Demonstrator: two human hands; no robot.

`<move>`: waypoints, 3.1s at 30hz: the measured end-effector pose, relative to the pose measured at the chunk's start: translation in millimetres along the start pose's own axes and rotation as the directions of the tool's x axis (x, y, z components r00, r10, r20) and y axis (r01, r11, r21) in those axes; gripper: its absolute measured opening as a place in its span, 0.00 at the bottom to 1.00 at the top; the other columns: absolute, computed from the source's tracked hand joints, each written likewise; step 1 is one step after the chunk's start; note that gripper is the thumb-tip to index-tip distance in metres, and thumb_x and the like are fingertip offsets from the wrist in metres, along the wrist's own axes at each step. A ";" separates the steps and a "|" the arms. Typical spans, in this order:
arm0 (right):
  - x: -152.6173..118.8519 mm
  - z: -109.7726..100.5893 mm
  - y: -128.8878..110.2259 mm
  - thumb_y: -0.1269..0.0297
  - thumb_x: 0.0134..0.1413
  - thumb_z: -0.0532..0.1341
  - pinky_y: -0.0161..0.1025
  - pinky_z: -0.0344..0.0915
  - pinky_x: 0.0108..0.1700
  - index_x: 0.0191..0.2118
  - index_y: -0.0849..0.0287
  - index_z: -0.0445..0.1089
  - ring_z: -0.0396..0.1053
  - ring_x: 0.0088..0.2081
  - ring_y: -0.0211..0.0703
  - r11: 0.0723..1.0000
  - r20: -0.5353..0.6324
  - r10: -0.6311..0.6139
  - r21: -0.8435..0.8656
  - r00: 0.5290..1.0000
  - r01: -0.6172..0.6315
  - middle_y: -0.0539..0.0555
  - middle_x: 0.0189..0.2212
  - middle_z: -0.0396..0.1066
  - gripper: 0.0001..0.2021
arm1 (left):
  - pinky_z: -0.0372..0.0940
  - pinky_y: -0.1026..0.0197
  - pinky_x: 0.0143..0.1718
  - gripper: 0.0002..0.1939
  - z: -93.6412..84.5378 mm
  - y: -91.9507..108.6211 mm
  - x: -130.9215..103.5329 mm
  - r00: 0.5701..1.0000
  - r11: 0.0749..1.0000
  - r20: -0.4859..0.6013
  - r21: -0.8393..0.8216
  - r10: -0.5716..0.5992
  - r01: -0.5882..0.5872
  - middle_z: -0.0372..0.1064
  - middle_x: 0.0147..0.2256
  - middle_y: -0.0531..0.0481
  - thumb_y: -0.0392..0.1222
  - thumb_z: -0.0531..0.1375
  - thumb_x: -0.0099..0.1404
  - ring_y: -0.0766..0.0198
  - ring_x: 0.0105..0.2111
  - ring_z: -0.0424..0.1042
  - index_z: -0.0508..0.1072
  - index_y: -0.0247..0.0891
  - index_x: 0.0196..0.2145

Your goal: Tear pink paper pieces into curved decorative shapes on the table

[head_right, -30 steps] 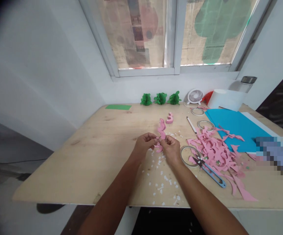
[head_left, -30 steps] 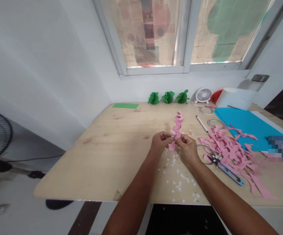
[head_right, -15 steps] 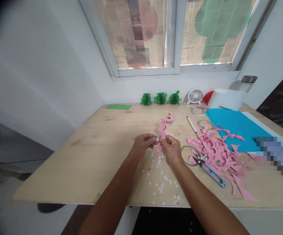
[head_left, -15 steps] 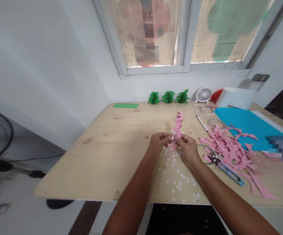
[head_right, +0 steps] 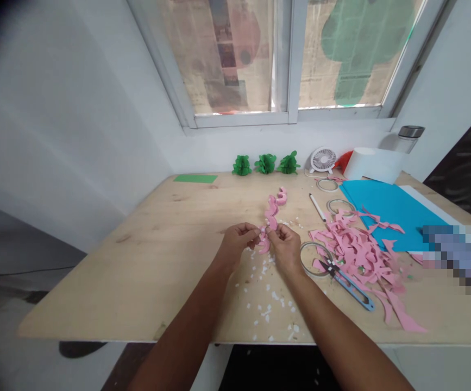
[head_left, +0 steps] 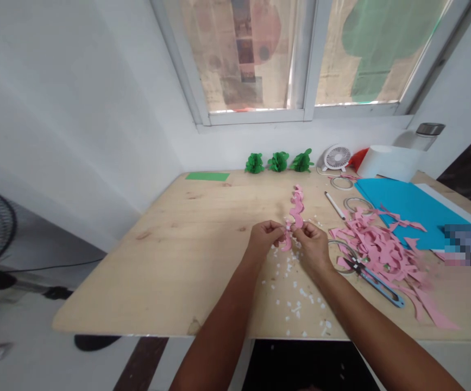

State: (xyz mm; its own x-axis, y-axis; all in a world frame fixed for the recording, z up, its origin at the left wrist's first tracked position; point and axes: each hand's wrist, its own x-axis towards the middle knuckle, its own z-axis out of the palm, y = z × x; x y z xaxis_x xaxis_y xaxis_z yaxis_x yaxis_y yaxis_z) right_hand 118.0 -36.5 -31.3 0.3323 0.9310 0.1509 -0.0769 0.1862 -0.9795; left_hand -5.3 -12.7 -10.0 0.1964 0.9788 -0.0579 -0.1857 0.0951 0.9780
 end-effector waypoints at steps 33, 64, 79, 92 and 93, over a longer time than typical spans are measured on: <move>-1.5 -0.6 0.1 0.57 0.45 0.61 0.33 0.54 0.26 0.27 0.60 0.69 0.58 0.23 0.36 0.981 0.050 -0.098 -0.161 0.994 0.105 0.49 0.21 0.65 0.11 | 0.54 0.67 0.20 0.15 0.8 -1.5 -1.7 0.979 0.973 0.102 -0.131 -0.177 0.190 0.66 0.17 0.49 0.48 0.65 0.43 0.71 0.18 0.63 0.70 0.32 0.20; -0.6 -1.3 3.7 0.56 0.45 0.61 0.32 0.50 0.23 0.23 0.60 0.66 0.52 0.20 0.33 0.980 0.059 -0.105 -0.162 0.993 0.113 0.46 0.17 0.58 0.12 | 0.54 0.67 0.20 0.12 -0.7 -4.2 -0.6 0.980 0.975 0.112 -0.135 -0.164 0.178 0.66 0.17 0.50 0.45 0.64 0.45 0.71 0.18 0.63 0.70 0.32 0.21; 0.9 0.0 2.5 0.55 0.40 0.65 0.32 0.52 0.22 0.23 0.60 0.67 0.56 0.20 0.34 1.000 0.027 0.031 0.002 0.999 -0.031 0.47 0.17 0.62 0.13 | 0.55 0.67 0.21 0.10 0.1 -1.3 -1.5 0.981 0.983 0.119 -0.086 -0.150 0.161 0.66 0.18 0.50 0.43 0.63 0.45 0.71 0.18 0.63 0.70 0.32 0.20; 2.1 1.1 -8.2 0.60 0.35 0.68 0.32 0.52 0.22 0.18 0.60 0.63 0.55 0.18 0.32 0.939 0.027 0.193 0.285 0.981 -0.193 0.45 0.14 0.60 0.13 | 0.54 0.68 0.19 0.08 -0.6 1.1 -3.2 0.958 0.971 0.260 0.232 -0.119 0.058 0.67 0.17 0.51 0.40 0.59 0.47 0.71 0.17 0.62 0.69 0.33 0.17; 2.4 0.7 -8.7 0.60 0.35 0.68 0.32 0.51 0.21 0.18 0.60 0.64 0.55 0.18 0.31 0.938 0.026 0.200 0.284 0.980 -0.199 0.45 0.14 0.60 0.13 | 0.54 0.68 0.19 0.08 -1.5 2.2 -3.9 0.942 0.965 0.309 0.260 -0.130 0.048 0.67 0.17 0.51 0.40 0.59 0.48 0.71 0.17 0.62 0.69 0.33 0.17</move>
State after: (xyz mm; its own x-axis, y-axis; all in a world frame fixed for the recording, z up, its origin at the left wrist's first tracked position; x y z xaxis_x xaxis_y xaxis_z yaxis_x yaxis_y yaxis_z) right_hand 118.8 -35.7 -22.4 0.2856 0.9573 -0.0441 -0.4050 0.0788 -0.9109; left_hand -7.9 -16.1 -7.9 0.5068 0.8538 -0.1194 0.0800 0.0913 0.9926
